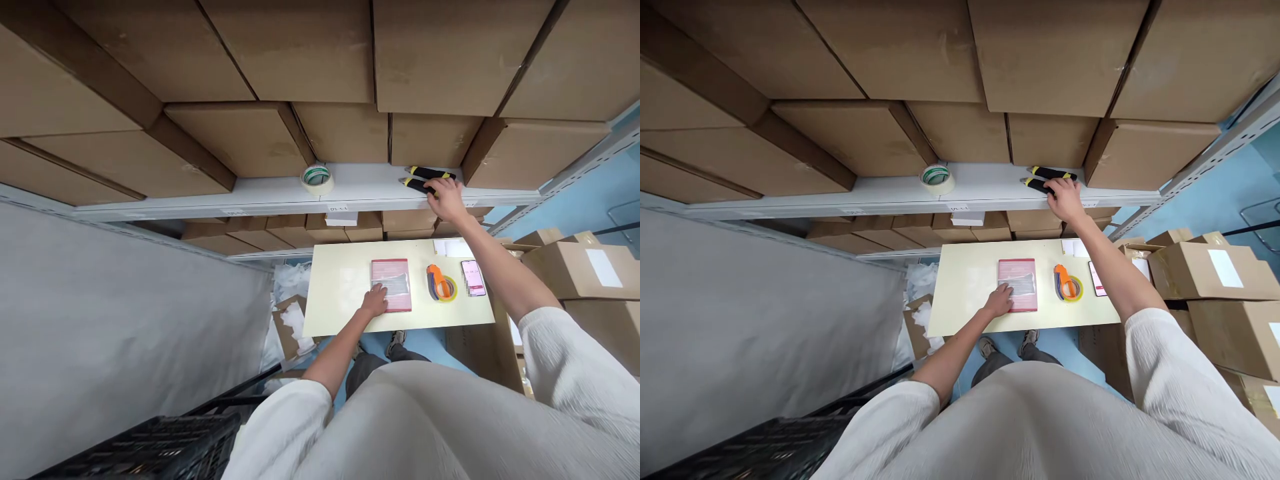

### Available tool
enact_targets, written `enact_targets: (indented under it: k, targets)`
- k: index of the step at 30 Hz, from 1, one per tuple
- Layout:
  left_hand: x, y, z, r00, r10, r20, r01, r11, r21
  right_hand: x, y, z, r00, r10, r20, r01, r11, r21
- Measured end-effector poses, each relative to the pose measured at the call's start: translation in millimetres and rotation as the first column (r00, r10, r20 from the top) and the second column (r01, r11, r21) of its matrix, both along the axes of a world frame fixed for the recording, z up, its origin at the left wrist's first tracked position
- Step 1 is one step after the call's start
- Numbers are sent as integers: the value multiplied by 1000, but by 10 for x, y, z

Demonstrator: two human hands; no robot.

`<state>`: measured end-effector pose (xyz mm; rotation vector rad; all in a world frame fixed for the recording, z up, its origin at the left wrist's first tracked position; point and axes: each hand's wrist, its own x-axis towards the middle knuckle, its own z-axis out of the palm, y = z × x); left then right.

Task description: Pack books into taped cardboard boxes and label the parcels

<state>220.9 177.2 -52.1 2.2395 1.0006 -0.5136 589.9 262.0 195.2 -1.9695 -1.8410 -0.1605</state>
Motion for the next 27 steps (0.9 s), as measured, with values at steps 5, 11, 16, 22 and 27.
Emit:
enact_targets:
  k: [5, 11, 16, 22, 27]
  targets:
    - [-2, -16, -4, 1000, 14, -7, -14, 1000, 4, -16, 24, -41, 999, -31, 17, 31, 999, 42]
    - [3, -25, 33, 1000, 18, 9, -18, 1000, -4, -382, -421, -222, 999, 27, -47, -22, 993, 112]
    - [-4, -38, 76, 998, 34, 54, -33, 999, -13, -925, -1024, -928, 940, 110, -323, -121, 993, -14]
    - [2, -62, 152, 994, 71, 89, -70, 997, -12, -1480, -1644, -2018, 778, -273, -566, -41, 876, -480]
    - [11, -137, 206, 994, 89, 70, -89, 996, 2, -1698, -1832, -2416, 670, -498, -551, 45, 768, -639]
